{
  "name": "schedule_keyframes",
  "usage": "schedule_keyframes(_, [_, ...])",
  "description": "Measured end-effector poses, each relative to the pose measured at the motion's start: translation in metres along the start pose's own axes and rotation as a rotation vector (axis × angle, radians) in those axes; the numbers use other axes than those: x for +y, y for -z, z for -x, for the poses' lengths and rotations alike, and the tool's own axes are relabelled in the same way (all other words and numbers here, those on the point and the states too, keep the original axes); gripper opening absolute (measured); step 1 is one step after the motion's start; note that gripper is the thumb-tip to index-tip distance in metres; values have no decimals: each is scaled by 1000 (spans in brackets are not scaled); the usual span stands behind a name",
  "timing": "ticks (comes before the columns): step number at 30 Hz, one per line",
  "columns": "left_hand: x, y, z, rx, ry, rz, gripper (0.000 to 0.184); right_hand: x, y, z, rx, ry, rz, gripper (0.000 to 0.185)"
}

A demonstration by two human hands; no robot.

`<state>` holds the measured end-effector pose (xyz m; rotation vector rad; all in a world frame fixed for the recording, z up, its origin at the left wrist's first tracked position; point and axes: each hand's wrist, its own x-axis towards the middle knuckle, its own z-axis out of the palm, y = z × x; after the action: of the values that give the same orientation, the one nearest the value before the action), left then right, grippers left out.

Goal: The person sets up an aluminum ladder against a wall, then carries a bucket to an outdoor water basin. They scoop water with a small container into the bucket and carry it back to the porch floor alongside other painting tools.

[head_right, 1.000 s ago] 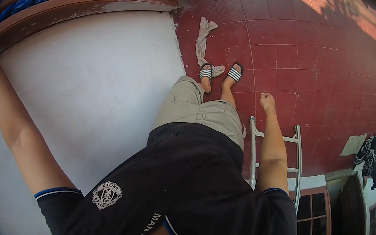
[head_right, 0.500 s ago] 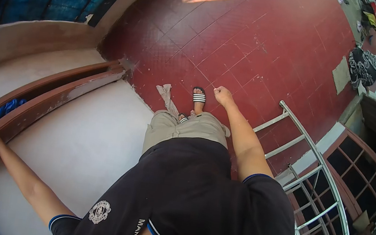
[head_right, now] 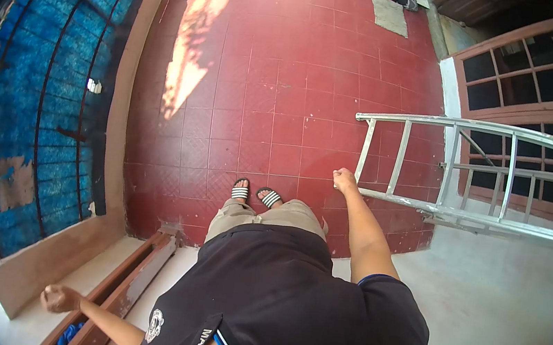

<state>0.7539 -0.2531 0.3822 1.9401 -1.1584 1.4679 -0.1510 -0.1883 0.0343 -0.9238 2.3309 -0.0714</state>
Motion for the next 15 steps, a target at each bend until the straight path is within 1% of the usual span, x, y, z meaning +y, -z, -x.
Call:
schedule_keyframes(1, [62,-33,43,-116,184,190,29,22,2,10,89,1,74,36])
schedule_keyframes(2, [96,-76,98,-370,335,385,26,40,4,20,-21,-144,-64,35])
schedule_keyframes(3, [127,-114,156,-683,451,680,25,56,3,35,-15,-194,-153,28])
schedule_keyframes(4, [175,-129,199,-1055,839,1000,26,67,-2,50,10,-221,-178,28])
schedule_keyframes(5, [230,-124,228,-1250,1024,1146,26,79,-10,68,67,-231,-263,25])
schedule_keyframes(6, [278,-122,251,-1529,868,1017,26,86,-19,86,127,-244,-347,22])
schedule_keyframes(7, [310,-145,297,-1854,627,1003,29,69,-11,117,111,-312,-432,20])
schedule_keyframes(8, [358,-119,300,-1765,72,1038,34,57,-9,148,133,-366,-459,20])
schedule_keyframes(9, [395,-116,328,-1843,-106,1116,36,36,-2,180,128,-404,-456,21])
schedule_keyframes(10, [434,-76,300,-1861,-408,1134,36,32,-4,204,122,-444,-453,22])
schedule_keyframes(11, [464,-49,291,-1852,-554,1206,34,41,-20,224,148,-383,-428,26])
schedule_keyframes(12, [487,-34,289,-1872,-625,1214,34,42,-32,248,159,-441,-452,26])
schedule_keyframes(14, [520,-7,291,-1898,-666,1440,34,44,-47,284,118,-438,-316,30])
schedule_keyframes(15, [526,-1,299,-1909,-709,1447,34,47,-58,300,151,-406,-250,34])
